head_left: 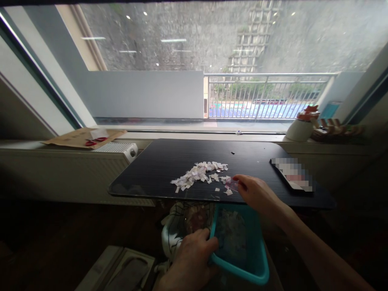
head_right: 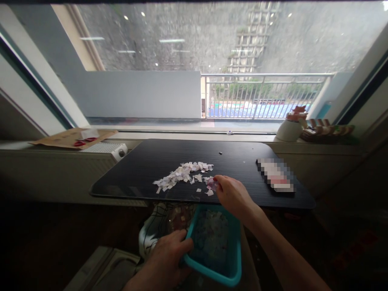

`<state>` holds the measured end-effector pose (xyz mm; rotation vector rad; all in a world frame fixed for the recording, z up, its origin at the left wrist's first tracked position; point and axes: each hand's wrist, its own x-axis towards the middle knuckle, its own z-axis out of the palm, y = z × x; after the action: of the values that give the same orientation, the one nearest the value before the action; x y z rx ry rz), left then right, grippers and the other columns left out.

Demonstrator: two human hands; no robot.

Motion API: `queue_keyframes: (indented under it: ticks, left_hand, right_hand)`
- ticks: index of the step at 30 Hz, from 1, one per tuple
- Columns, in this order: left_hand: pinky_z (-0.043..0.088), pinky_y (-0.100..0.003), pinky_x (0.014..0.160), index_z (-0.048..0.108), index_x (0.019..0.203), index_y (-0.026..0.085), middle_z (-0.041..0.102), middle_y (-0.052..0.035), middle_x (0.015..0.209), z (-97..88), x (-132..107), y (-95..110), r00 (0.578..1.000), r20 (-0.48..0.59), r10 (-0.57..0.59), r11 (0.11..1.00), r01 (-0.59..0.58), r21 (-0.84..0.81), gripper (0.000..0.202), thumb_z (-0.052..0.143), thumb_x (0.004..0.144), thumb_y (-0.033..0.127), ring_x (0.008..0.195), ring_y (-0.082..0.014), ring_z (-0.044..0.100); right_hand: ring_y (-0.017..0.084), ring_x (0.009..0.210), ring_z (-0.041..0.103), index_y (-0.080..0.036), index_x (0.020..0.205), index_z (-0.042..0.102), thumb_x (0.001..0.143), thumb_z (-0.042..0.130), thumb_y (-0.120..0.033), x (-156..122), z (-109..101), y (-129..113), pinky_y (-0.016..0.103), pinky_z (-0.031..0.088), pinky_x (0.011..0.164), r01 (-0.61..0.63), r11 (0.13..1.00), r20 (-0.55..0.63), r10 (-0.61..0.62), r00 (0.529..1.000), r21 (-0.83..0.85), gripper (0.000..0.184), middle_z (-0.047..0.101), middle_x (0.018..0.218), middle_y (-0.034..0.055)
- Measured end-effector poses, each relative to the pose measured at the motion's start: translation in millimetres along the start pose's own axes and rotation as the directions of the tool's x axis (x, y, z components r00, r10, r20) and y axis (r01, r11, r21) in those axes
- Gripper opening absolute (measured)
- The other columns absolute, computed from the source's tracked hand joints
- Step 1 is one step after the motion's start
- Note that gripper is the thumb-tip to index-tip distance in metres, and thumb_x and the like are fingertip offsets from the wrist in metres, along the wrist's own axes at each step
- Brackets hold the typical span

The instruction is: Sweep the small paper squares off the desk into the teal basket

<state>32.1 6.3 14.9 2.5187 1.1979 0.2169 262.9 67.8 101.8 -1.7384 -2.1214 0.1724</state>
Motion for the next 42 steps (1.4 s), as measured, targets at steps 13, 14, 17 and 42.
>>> queue_keyframes:
  ticks: [13,14,17,42]
  left_hand:
    - [0.031,-0.026,0.059,0.049,0.071,0.022,0.051,0.0019,0.079,-9.4,-1,-5,0.998,-0.059,-0.026,0.997,0.021,-0.078,0.017,0.064,0.068,0.018,0.074,-0.0157,0.051]
    - [0.031,-0.026,0.059,0.048,0.071,0.021,0.051,0.0019,0.079,-9.8,-1,-5,0.997,-0.071,-0.029,0.996,0.023,-0.084,0.016,0.064,0.068,0.017,0.074,-0.0158,0.051]
    - [0.03,-0.026,0.059,0.048,0.071,0.022,0.05,0.002,0.078,-10.0,-1,-6,0.996,-0.083,-0.03,0.996,0.023,-0.087,0.016,0.062,0.066,0.015,0.074,-0.0159,0.051]
    - [0.031,-0.026,0.059,0.048,0.071,0.022,0.05,0.002,0.078,-10.1,0,-6,0.998,-0.062,-0.026,0.999,0.023,-0.047,0.017,0.064,0.067,0.019,0.074,-0.0165,0.051]
  right_hand:
    - [0.021,0.085,0.067,-0.021,0.103,0.066,0.082,0.043,-0.019,-24,-14,0,0.027,0.043,0.071,-0.03,0.999,0.092,0.031,0.995,-0.014,0.032,0.073,0.094,0.0066]
    - [0.021,0.084,0.067,-0.021,0.102,0.067,0.082,0.043,-0.019,-27,-15,-1,0.026,0.043,0.069,-0.024,1.0,0.103,0.025,0.994,-0.012,0.031,0.073,0.092,0.0061]
    - [0.021,0.081,0.067,-0.021,0.102,0.066,0.082,0.043,-0.019,-28,-17,-4,0.026,0.042,0.068,-0.022,1.0,0.091,0.021,0.996,0.005,0.031,0.072,0.089,0.0055]
    - [0.021,0.089,0.066,-0.024,0.106,0.066,0.083,0.043,-0.018,-24,-16,7,0.028,0.046,0.077,0.063,0.997,0.024,-0.062,0.998,-0.032,0.033,0.071,0.101,0.0044]
